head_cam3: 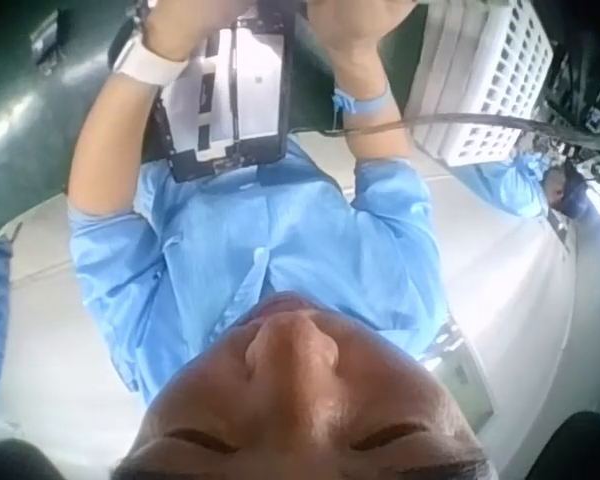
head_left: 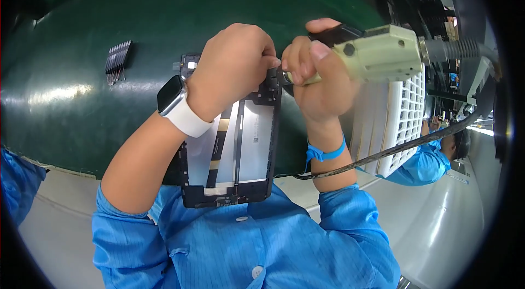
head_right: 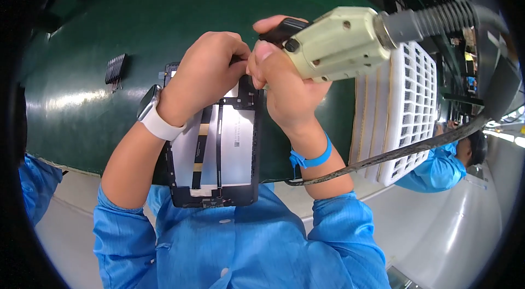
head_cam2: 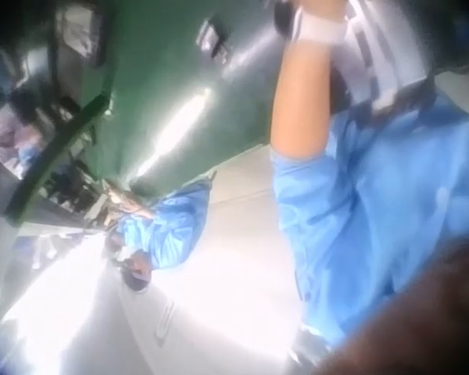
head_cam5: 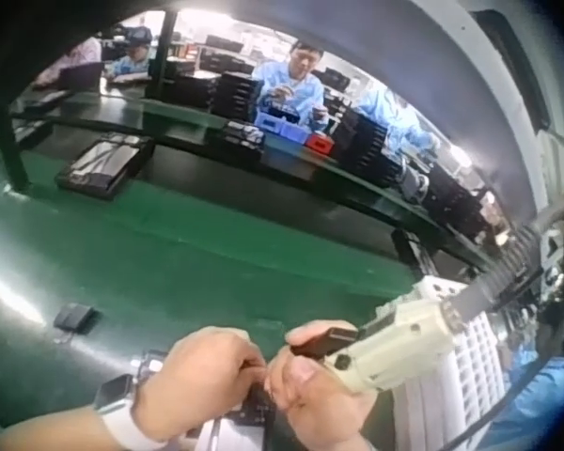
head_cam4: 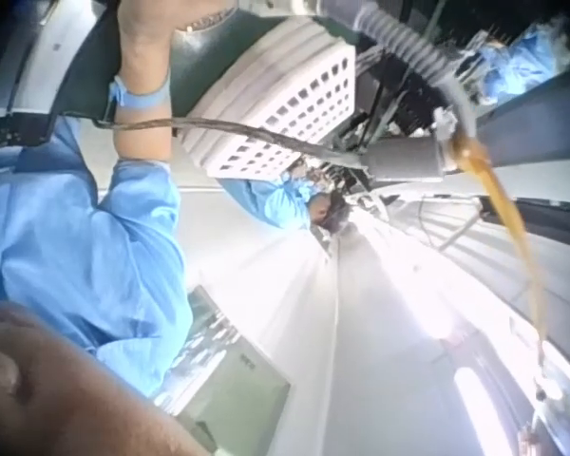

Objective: The person fastens screws into tablet frames using an electric screwdriver on an assembly line.

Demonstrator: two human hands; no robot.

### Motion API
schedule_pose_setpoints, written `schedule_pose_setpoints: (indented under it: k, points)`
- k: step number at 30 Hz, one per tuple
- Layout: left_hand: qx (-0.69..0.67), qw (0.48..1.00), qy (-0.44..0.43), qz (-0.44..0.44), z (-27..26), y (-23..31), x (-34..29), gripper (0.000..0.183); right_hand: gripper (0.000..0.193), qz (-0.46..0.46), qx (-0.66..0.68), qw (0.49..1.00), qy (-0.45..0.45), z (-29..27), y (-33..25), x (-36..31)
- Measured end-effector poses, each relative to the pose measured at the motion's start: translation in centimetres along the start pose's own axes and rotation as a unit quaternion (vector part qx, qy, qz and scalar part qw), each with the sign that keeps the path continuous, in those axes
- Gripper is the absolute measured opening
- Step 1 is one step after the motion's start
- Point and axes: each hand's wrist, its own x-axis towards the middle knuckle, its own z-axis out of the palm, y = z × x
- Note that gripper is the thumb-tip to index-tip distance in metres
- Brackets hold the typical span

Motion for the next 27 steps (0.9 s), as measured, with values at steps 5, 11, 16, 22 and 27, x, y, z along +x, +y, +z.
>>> schedule_pose_setpoints:
  k: [5,11,16,22,27]
  points:
    - [0.001,1.000,0.002,0.010,0.1,-0.4,-0.1,0.005,0.024,0.002,0.011,1.000,-0.005,0.0,0.2,-0.7]
    - [0.000,1.000,0.009,0.019,0.0,-0.4,0.0,0.005,0.023,0.002,-0.006,1.000,-0.017,-0.1,0.2,-0.8]
    - [0.002,1.000,0.009,0.022,0.1,-0.7,0.0,0.005,0.022,-0.002,-0.018,1.000,-0.023,-0.1,0.6,-1.2]
    - [-0.002,0.999,0.032,0.028,0.0,-0.4,-0.4,0.005,0.021,-0.046,-0.031,0.995,-0.083,-0.6,1.1,-1.8]
    - [0.048,0.998,0.016,0.027,-0.7,-0.2,-1.4,0.008,0.020,-0.043,-0.018,0.996,-0.081,-0.1,1.2,-2.1]
